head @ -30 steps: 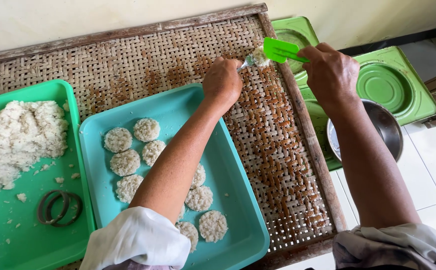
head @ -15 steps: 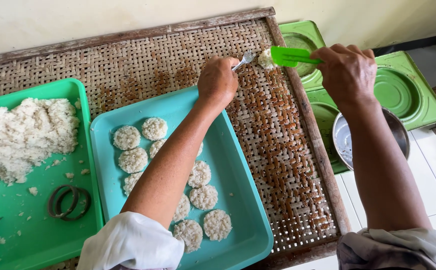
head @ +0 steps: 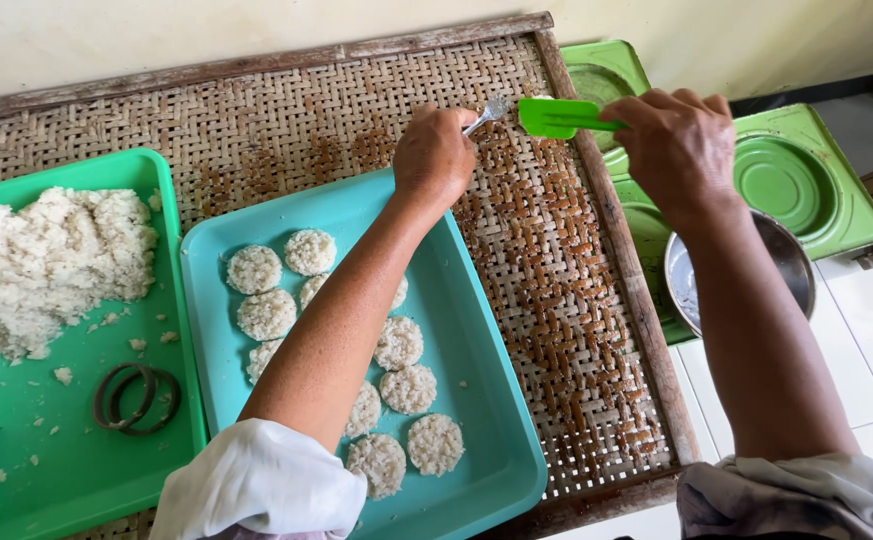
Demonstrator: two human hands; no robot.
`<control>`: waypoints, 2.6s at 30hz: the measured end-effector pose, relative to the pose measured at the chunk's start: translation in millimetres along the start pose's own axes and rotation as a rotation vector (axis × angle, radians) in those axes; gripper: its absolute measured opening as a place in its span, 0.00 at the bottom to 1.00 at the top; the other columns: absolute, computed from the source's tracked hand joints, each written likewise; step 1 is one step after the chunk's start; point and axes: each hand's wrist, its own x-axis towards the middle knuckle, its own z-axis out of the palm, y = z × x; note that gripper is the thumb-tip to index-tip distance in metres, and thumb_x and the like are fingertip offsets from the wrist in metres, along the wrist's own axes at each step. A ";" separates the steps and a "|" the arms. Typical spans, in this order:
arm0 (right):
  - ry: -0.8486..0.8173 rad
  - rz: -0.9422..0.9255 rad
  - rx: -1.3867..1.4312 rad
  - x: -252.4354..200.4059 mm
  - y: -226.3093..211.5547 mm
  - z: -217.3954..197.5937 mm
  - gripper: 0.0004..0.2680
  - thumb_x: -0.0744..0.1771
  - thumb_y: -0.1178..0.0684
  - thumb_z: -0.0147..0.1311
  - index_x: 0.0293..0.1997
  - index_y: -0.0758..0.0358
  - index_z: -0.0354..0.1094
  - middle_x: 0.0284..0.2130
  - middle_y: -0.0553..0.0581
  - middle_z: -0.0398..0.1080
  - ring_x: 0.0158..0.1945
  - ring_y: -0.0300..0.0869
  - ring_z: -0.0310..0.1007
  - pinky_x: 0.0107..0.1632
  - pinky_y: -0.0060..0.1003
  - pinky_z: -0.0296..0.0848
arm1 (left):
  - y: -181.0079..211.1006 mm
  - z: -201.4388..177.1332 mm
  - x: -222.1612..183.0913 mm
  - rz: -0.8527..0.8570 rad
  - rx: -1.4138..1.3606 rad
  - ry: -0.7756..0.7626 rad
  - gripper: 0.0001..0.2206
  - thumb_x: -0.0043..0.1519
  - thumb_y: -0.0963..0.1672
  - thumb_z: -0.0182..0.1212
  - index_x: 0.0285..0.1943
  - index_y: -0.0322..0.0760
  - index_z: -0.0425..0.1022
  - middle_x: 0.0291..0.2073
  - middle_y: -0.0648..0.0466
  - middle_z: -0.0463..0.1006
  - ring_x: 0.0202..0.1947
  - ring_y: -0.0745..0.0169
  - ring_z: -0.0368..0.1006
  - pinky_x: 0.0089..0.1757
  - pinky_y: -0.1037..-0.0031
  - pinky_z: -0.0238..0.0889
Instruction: Shaping food mixture into round patties using a metal mold and arranging them on a woven mat.
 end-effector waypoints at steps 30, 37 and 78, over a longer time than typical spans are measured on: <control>-0.128 0.184 0.142 -11.3 21.7 22.1 0.05 0.72 0.49 0.60 0.52 0.44 0.80 0.35 0.49 0.77 0.28 0.38 0.73 0.31 0.37 0.72 | -9.6 -31.4 -8.5 0.013 0.002 0.032 0.14 0.63 0.37 0.56 0.56 0.37 0.81 0.35 0.48 0.74 0.28 0.62 0.73 0.30 0.69 0.71; -0.261 0.259 0.181 6.2 15.2 15.9 0.06 0.73 0.47 0.54 0.54 0.45 0.78 0.43 0.54 0.78 0.27 0.43 0.72 0.27 0.38 0.70 | -14.6 -33.7 -9.2 0.046 -0.008 0.072 0.13 0.62 0.37 0.59 0.55 0.39 0.82 0.32 0.51 0.75 0.27 0.66 0.71 0.29 0.74 0.70; -0.538 -0.130 0.467 31.6 -195.0 -153.5 0.09 0.69 0.53 0.55 0.53 0.49 0.76 0.45 0.57 0.79 0.48 0.55 0.79 0.50 0.53 0.74 | -130.4 -235.1 -221.6 -0.255 0.116 -0.096 0.18 0.62 0.42 0.52 0.59 0.45 0.80 0.45 0.43 0.75 0.49 0.35 0.77 0.50 0.52 0.72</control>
